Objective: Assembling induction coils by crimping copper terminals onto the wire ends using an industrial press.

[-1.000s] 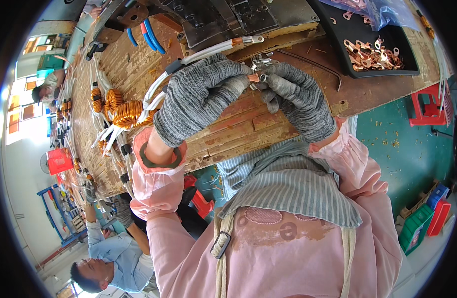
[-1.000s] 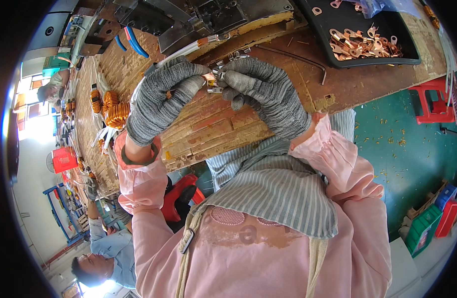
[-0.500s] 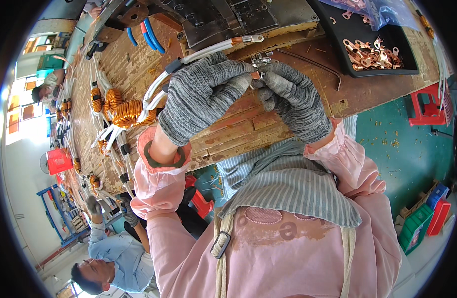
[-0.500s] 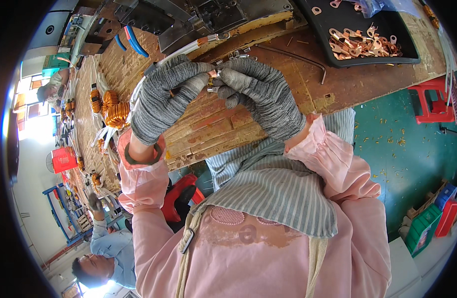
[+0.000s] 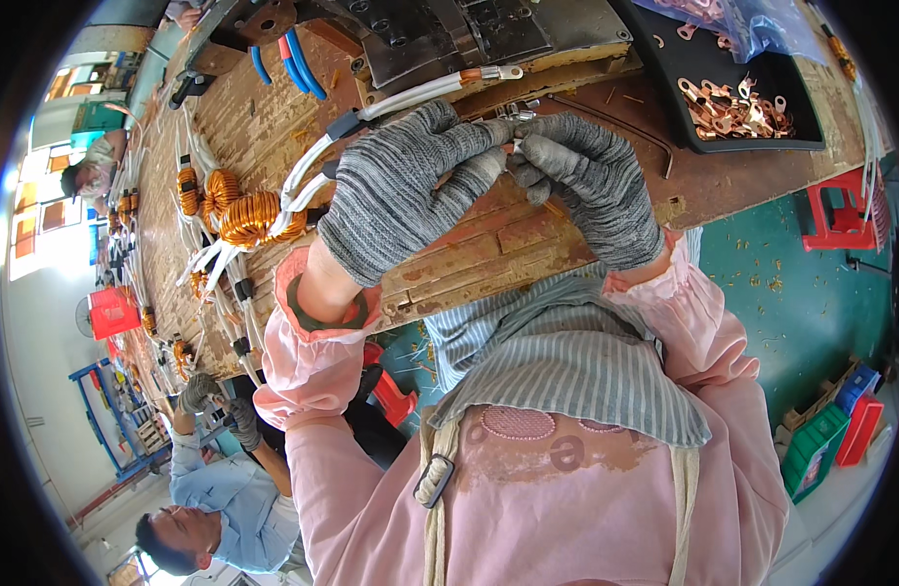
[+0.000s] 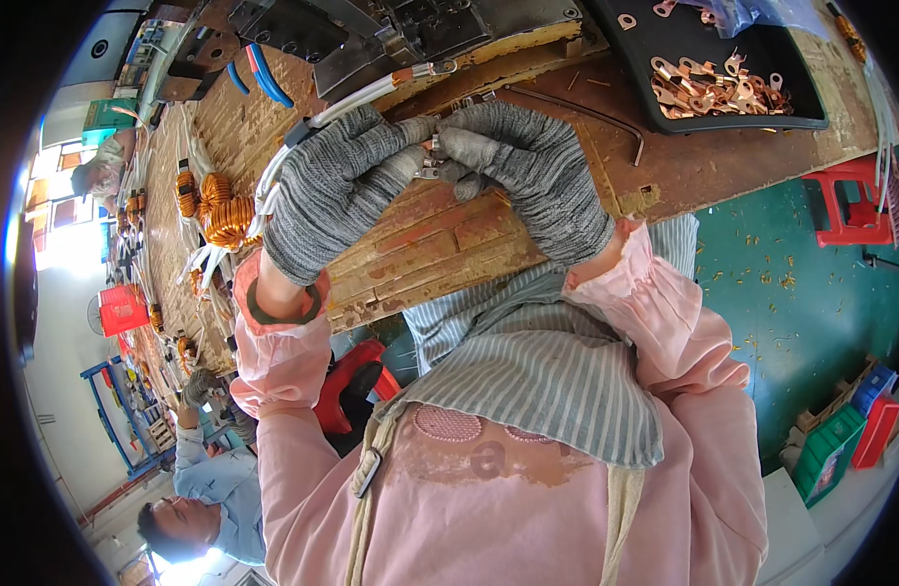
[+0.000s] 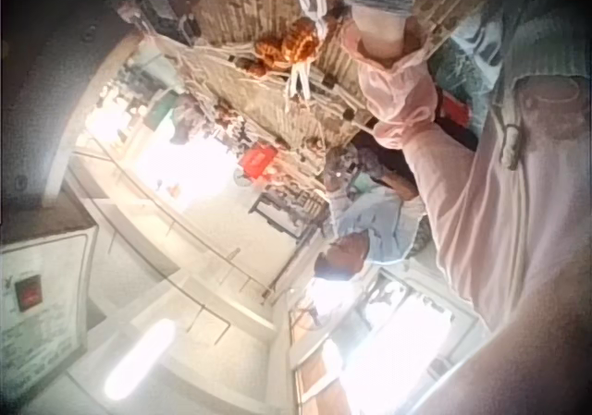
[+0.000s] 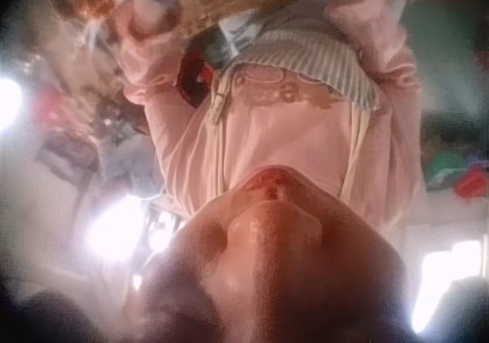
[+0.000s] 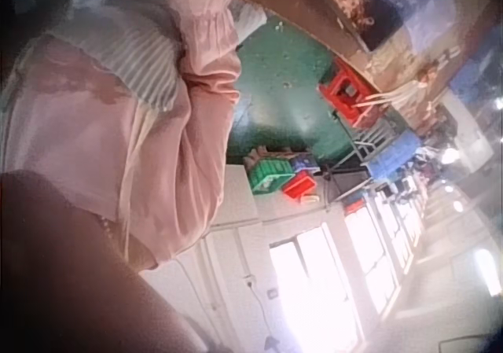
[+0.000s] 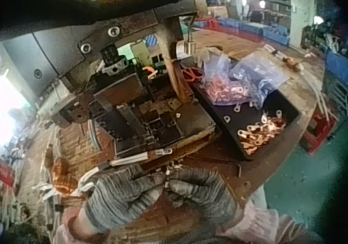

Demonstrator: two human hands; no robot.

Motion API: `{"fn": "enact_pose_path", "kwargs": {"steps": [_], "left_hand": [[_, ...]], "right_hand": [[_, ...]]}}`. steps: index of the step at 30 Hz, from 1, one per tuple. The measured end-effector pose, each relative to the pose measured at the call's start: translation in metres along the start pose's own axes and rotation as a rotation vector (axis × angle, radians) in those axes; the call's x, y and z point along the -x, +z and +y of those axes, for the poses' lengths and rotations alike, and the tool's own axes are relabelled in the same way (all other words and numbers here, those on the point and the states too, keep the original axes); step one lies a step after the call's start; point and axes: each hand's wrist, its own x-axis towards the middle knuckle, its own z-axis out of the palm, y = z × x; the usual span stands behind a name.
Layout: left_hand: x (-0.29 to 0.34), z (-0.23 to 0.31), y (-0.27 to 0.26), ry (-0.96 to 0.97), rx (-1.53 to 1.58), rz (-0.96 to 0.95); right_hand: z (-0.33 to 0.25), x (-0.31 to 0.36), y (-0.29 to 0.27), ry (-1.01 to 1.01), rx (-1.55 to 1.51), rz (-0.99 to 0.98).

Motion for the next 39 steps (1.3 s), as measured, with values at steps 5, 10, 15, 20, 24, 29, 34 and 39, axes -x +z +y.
{"fn": "enact_pose_path", "kwargs": {"steps": [5,10,15,20,24,29,34,39], "left_hand": [[0.002,-0.003,-0.012,0.063,0.021,-0.01],[0.011,-0.022,-0.043,0.165,-0.195,-0.127],[0.041,-0.048,-0.035,-0.052,-0.076,0.054],[0.041,-0.058,-0.02,0.033,-0.123,0.188],[0.054,-0.068,-0.012,-0.141,0.183,0.191],[0.049,-0.07,-0.004,-0.13,0.211,0.31],[0.042,-0.072,-0.011,-0.175,0.157,0.24],[0.039,-0.076,-0.01,-0.224,0.289,0.239]], "right_hand": [[-0.005,-0.004,0.004,-0.068,0.268,-0.078],[-0.014,-0.014,0.001,-0.187,0.388,-0.108],[-0.026,-0.021,0.004,-0.228,0.486,-0.156],[-0.028,-0.028,0.005,-0.22,0.481,-0.146],[-0.034,-0.041,0.007,-0.184,0.535,-0.151],[-0.044,-0.054,0.012,-0.29,0.688,-0.153],[-0.054,-0.062,0.007,-0.152,0.504,-0.208],[-0.056,-0.066,0.005,-0.161,0.497,-0.183]]}}
